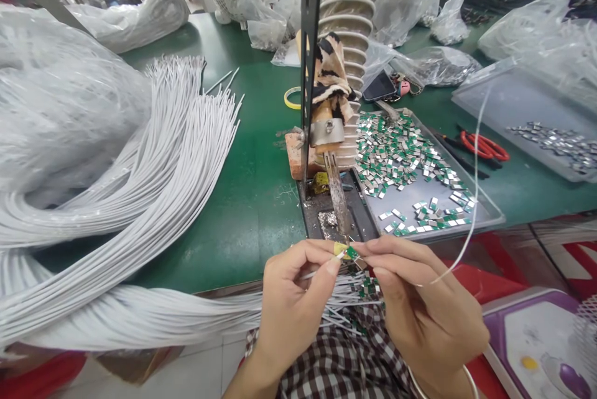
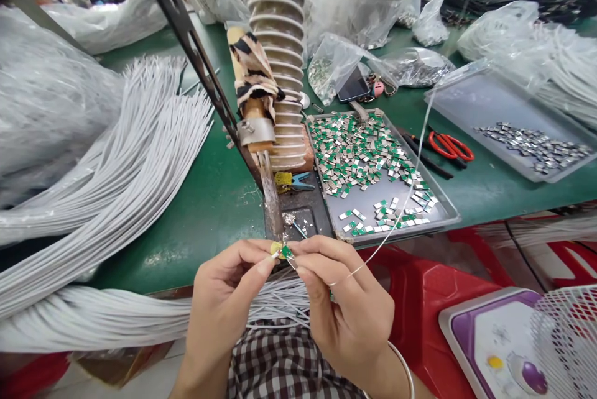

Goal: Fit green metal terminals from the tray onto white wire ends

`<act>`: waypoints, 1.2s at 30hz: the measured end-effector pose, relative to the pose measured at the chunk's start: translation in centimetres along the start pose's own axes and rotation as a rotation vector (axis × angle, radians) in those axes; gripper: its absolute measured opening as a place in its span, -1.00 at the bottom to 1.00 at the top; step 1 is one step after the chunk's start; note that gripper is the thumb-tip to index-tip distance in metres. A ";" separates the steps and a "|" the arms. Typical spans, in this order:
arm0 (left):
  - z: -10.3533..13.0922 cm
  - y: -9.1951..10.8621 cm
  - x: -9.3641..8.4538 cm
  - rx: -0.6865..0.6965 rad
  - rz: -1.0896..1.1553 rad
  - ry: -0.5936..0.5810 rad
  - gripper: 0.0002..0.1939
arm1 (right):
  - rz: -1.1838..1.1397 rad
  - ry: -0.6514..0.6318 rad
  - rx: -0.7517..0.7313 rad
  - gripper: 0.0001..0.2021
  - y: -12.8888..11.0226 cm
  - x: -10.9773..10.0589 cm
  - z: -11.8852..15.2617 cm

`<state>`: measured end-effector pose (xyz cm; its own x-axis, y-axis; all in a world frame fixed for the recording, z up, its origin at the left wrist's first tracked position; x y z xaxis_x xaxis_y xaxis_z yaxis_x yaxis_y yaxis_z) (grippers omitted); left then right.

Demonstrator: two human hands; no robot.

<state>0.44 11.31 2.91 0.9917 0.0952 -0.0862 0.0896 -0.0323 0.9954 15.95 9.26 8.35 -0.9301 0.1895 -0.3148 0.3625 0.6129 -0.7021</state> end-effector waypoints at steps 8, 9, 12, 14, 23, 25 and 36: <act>0.0 0.3 1.1 0.079 -0.136 -0.086 -0.88 | 0.048 -0.133 0.239 -0.85 2.9 1.7 -0.6; -0.1 0.1 1.3 0.061 -0.139 -0.114 -0.87 | 0.050 -0.133 0.221 -0.85 2.7 1.7 -0.7; -0.5 -0.8 1.6 -0.029 -0.058 -0.177 -0.81 | 0.058 -0.147 0.155 -0.83 2.0 1.8 -0.6; -0.7 -1.3 1.5 -0.086 0.019 -0.175 -0.81 | 0.088 -0.112 0.133 -0.78 1.8 1.5 -0.2; -1.4 -0.8 0.8 -0.089 0.163 -0.105 -0.81 | 0.116 0.048 -0.032 -0.74 0.1 0.4 0.1; -1.5 -0.8 0.8 -0.090 0.180 -0.106 -0.81 | 0.117 0.055 -0.039 -0.72 0.1 0.4 -0.1; -1.1 -0.8 1.2 -0.107 0.217 -0.149 -0.82 | 0.079 0.027 -0.065 -0.73 -0.3 0.2 0.0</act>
<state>1.42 12.49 2.05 0.9899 -0.0505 0.1326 -0.1290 0.0697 0.9892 15.63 9.07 8.49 -0.9004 0.2591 -0.3496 0.4308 0.6438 -0.6324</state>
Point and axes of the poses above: each hand's wrist, its own z-axis away from the middle knuckle, its own x-axis out of the palm, y = z × x, the point moved 10 cm from there along -z, towards the middle knuckle, and after that the axes turned 6 degrees about -z, right-handed, at the moved point
